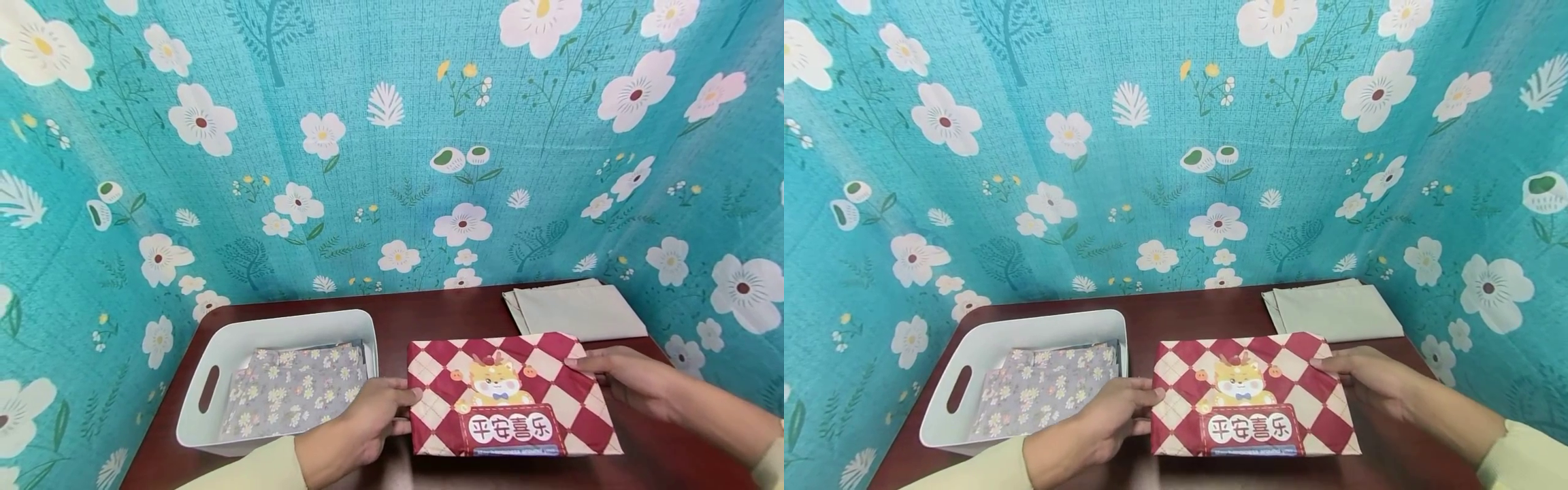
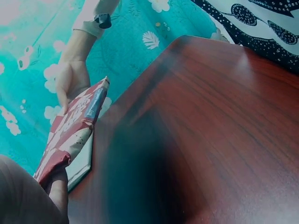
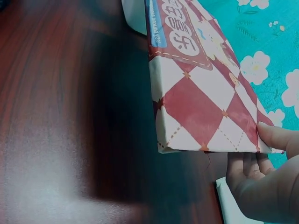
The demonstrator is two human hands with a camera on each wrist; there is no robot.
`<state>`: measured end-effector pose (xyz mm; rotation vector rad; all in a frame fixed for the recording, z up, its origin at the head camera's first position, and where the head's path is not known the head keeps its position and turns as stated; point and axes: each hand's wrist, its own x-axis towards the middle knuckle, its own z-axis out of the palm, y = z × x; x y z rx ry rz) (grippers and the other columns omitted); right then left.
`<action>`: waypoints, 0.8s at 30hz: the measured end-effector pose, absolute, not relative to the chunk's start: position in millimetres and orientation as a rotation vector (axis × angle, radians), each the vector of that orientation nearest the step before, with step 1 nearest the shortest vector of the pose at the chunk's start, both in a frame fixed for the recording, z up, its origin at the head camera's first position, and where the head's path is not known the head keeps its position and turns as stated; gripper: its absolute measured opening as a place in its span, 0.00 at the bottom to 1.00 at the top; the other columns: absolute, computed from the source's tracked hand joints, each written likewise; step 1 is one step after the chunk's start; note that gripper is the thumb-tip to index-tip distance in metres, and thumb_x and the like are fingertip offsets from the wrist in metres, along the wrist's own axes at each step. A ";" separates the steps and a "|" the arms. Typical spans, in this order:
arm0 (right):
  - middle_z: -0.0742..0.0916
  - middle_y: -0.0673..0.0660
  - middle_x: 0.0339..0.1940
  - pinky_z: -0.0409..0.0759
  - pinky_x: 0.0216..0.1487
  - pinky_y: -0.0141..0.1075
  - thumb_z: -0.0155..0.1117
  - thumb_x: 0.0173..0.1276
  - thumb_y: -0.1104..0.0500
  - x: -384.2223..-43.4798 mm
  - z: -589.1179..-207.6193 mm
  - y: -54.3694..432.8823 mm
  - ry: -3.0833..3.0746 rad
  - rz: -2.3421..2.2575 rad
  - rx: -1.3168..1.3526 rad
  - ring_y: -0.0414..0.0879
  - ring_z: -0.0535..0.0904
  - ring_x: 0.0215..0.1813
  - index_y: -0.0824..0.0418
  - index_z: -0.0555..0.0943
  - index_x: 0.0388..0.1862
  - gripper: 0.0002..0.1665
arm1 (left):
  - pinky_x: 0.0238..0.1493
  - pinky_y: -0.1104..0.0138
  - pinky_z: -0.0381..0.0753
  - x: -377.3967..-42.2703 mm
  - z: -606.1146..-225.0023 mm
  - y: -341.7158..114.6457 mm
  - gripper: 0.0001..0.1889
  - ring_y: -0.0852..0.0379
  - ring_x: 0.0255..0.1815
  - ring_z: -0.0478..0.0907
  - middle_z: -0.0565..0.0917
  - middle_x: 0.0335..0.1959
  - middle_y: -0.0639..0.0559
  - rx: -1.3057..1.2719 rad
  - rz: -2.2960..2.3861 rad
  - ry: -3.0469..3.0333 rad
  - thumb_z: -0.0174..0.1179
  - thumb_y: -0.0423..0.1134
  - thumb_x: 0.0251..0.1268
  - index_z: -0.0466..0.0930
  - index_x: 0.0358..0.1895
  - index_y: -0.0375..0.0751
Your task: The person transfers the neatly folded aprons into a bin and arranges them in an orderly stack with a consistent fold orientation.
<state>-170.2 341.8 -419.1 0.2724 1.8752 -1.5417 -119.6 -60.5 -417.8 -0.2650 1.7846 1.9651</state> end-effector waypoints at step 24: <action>0.89 0.54 0.51 0.85 0.59 0.48 0.57 0.79 0.48 -175.8 -402.8 300.0 1.783 -1.652 0.208 0.49 0.88 0.53 0.73 0.62 0.73 0.38 | 0.39 0.67 0.88 -123.5 -394.9 -107.5 0.20 0.59 0.37 0.81 0.84 0.38 0.48 -0.357 1.957 1.867 0.60 0.36 0.71 0.76 0.60 0.26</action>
